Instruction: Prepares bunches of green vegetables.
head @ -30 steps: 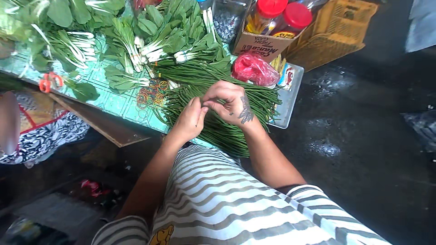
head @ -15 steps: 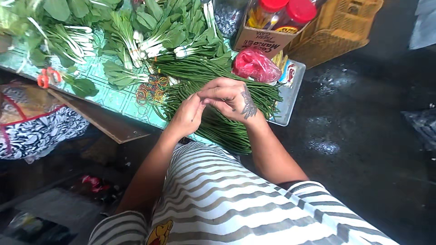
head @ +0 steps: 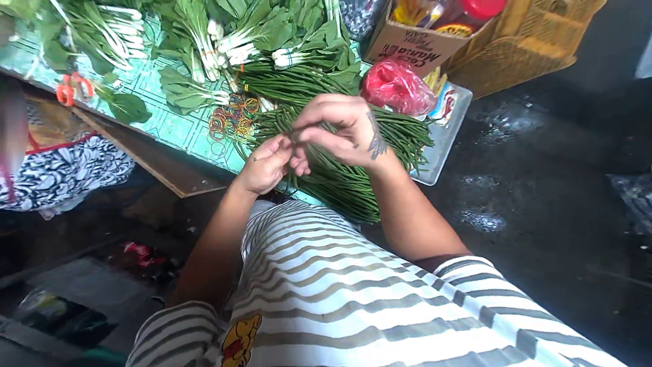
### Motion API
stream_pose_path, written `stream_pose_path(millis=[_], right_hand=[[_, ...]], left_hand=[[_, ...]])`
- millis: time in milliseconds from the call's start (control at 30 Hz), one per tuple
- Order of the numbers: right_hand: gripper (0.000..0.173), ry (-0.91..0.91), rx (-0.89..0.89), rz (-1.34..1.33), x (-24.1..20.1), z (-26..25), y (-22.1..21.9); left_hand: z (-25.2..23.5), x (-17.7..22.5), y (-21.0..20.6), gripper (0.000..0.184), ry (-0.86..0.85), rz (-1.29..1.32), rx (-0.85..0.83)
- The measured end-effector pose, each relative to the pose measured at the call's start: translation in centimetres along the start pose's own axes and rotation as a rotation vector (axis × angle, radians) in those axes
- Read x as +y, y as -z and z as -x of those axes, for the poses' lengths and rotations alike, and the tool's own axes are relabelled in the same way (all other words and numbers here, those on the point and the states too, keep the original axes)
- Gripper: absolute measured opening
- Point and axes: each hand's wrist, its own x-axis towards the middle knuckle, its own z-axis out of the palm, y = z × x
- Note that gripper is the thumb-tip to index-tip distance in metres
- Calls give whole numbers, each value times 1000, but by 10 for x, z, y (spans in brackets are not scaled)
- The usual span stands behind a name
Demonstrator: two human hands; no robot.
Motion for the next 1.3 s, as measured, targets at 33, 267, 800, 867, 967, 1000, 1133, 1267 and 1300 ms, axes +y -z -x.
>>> stream_pose_path(millis=[33, 267, 800, 867, 967, 1000, 1133, 1267, 1300], right_hand=[[25, -83, 46, -51, 12, 7, -8], [23, -908, -420, 742, 70, 82, -64], [29, -529, 63, 510, 38, 92, -37], [31, -432, 162, 515, 24, 91, -35], [32, -347, 192, 533, 16, 95, -41], [31, -333, 202, 537, 18, 98, -45], [28, -338, 268, 583, 27, 106, -58], [27, -308, 365, 587, 27, 106, -60], [27, -283, 398, 587, 26, 106, -59]], left_hand=[[10, -5, 1, 23, -9, 46, 18], [59, -68, 32, 28, -10, 288, 741], [14, -65, 11, 21, -108, -196, 813], [2, -62, 6, 24, -52, -218, 863], [-20, -55, -2, 27, -21, -220, 852], [-27, -52, -6, 26, -24, -205, 846], [-47, -41, -23, 27, -46, -166, 823], [-56, -34, -31, 27, -26, -77, 819], [-59, -32, -31, 25, -10, -14, 844]])
